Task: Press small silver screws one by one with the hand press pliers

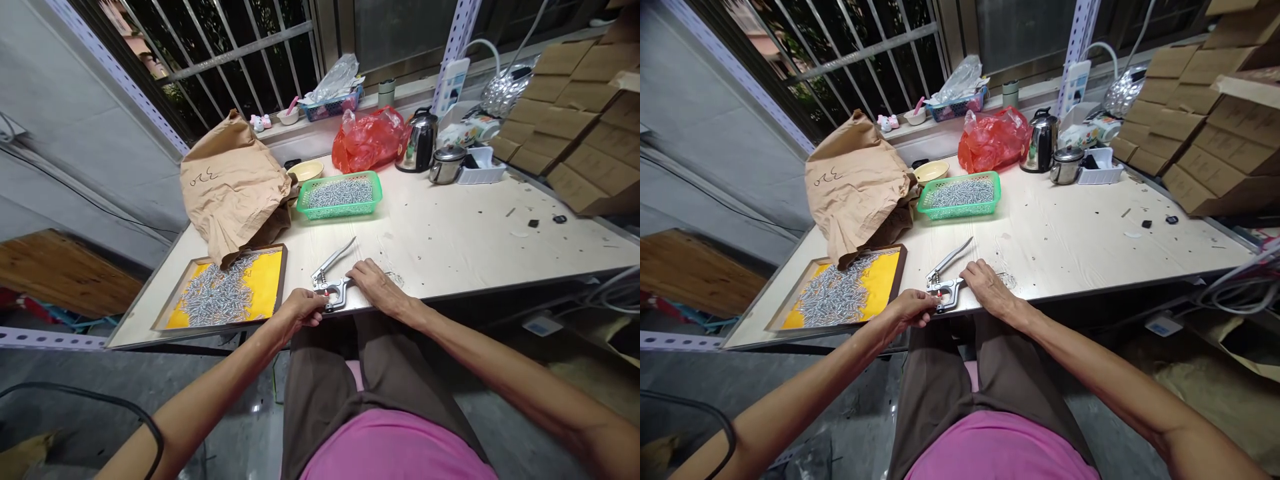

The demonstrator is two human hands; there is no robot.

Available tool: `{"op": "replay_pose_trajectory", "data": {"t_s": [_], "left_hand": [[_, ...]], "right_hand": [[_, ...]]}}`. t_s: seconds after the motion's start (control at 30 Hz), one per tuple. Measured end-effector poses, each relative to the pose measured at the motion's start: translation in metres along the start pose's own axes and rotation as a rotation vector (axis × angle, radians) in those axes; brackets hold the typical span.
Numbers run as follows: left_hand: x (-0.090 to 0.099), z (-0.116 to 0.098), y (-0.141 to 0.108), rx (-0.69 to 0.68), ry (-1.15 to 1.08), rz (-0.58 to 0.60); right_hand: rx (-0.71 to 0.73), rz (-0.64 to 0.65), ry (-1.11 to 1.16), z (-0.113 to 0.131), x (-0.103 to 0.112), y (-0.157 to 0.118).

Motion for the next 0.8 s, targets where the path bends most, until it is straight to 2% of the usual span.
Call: {"op": "replay_pose_trajectory", "data": {"t_s": [0.27, 0.47, 0.7, 0.8], "left_hand": [[-0.0019, -0.0023, -0.0008, -0.051, -0.016, 0.022], [-0.0013, -0.0020, 0.0012, -0.035, -0.002, 0.047], [-0.0021, 0.0006, 0.0023, -0.049, -0.015, 0.041], [-0.0034, 0.0009, 0.0044, -0.064, -0.029, 0.045]], "right_hand": [[-0.033, 0.050, 0.026, 0.0001, 0.0002, 0.0017], [-0.024, -0.013, 0.056, -0.0016, 0.0014, 0.0014], [-0.048, 0.039, 0.049, -0.0012, 0.0011, 0.0009], [-0.047, 0.114, 0.049, -0.0026, 0.0076, 0.0034]]}}
Point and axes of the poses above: each hand's wrist, its own y-axis towards the middle knuckle, its own x-axis out of the back of the hand, z = x × y, the point moved 5 cm from there along y, towards the middle knuckle, and after that the axes turned 13 degrees about -z, right-handed, at the moved point
